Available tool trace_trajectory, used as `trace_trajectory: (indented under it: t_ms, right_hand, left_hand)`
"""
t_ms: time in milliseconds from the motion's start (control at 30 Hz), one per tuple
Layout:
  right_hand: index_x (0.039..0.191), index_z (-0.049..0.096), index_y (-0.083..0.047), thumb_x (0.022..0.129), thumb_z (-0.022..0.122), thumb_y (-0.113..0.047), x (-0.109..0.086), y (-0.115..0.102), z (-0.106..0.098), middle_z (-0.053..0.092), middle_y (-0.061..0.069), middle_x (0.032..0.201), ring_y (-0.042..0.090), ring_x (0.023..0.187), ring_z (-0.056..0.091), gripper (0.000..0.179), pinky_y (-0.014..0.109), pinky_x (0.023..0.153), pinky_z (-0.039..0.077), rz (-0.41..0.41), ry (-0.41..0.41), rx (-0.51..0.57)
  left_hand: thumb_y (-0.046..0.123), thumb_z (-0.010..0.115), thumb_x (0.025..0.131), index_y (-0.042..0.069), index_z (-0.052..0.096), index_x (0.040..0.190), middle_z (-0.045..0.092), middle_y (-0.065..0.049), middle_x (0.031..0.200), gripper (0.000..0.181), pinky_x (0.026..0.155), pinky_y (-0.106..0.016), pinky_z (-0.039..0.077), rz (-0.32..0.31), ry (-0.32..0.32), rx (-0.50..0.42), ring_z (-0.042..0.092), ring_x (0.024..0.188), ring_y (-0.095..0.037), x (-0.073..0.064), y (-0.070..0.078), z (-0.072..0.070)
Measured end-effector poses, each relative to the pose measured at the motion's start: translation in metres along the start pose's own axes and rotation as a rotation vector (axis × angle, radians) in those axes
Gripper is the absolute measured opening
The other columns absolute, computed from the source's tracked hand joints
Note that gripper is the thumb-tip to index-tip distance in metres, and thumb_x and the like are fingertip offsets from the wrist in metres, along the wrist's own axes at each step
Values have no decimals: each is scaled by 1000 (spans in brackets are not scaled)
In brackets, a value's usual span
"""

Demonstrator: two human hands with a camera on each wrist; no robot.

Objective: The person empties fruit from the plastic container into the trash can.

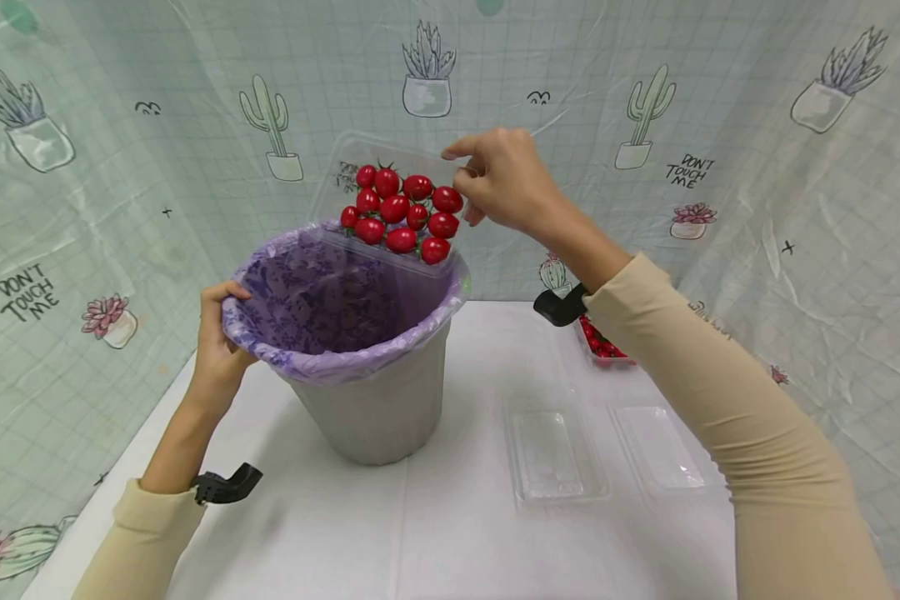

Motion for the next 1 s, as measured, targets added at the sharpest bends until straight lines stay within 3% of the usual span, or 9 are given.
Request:
trace_trajectory:
  t_ms: [400, 1000]
  right_hand:
    - [132, 68, -1, 97, 53, 2, 0, -2, 3, 78, 22, 99, 2, 53, 67, 38, 17, 54, 54, -57, 31, -37]
    - [133, 68, 0, 96, 53, 4, -3, -3, 9, 79, 18, 96, 21, 58, 73, 39, 14, 52, 50, -120, 77, -108]
  left_hand:
    - [56, 87, 77, -8, 32, 131, 41, -10, 134, 100, 97, -26, 40, -24, 10, 2, 46, 116, -23, 0, -1, 1]
    - [56, 85, 79, 0, 39, 130, 41, -10, 133, 89, 99, -26, 39, -14, 10, 3, 46, 117, -23, -1, -2, -1]
Point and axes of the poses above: each hand's wrist, its own x-axis towards the middle knuckle, its own z-axis out of the palm, y = z × x, the point moved 7 cm from there along x, towards the middle knuckle
